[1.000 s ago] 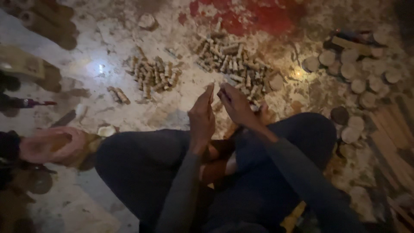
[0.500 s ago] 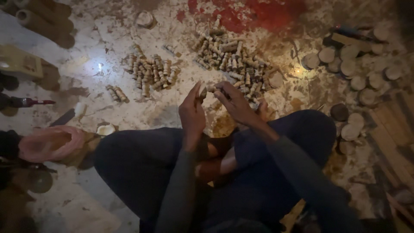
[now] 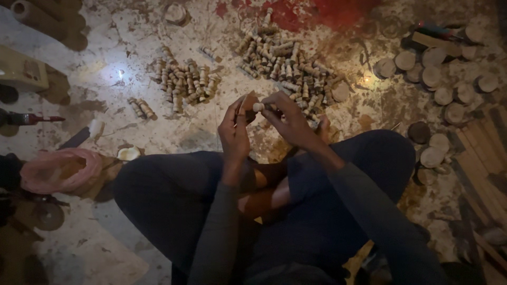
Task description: The person sits cross-legged on the floor and sands small wooden turned pieces by hand using a sanding block. They repeatedly pick up individual pieces, rub them with the block, and place them back into a pile on the floor.
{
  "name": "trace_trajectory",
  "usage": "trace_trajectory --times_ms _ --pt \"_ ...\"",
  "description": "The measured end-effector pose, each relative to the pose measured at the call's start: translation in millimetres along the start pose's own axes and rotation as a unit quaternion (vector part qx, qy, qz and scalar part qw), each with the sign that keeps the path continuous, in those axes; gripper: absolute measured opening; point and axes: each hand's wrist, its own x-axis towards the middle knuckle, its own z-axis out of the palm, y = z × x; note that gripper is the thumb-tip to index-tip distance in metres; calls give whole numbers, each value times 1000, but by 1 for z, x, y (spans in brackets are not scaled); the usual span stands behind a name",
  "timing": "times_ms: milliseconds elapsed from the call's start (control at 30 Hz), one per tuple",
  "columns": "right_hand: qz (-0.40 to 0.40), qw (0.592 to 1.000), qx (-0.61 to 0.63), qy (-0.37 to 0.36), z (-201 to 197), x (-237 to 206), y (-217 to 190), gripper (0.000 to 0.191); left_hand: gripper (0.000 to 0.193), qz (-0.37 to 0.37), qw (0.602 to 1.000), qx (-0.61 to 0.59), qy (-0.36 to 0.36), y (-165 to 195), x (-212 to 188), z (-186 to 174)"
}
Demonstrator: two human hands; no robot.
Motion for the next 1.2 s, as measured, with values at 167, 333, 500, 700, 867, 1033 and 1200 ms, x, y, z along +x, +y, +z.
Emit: trace_trajectory --times_ms 167,333,500,700,867,1033,1200 --pt "25 999 -39 8 -2 0 -10 27 36 15 999 -18 -22 1 -3 4" --pt "4 994 -107 32 -6 0 -13 22 36 27 999 -19 -42 8 -5 5" --pt "-60 988 -125 64 -4 2 -8 20 36 46 995 83 -12 14 -6 4" --pt "22 988 -130 76 -9 4 -2 16 35 3 999 34 4 8 -2 -1" --pt "24 992 -111 49 -2 0 -5 18 38 -48 999 -6 -15 -15 2 1" --pt "25 984 -145 98 -8 2 -1 18 40 -97 977 -191 -1 -25 9 -2" --pt "74 984 -147 62 -9 -2 11 21 37 -26 999 39 15 0 3 -1"
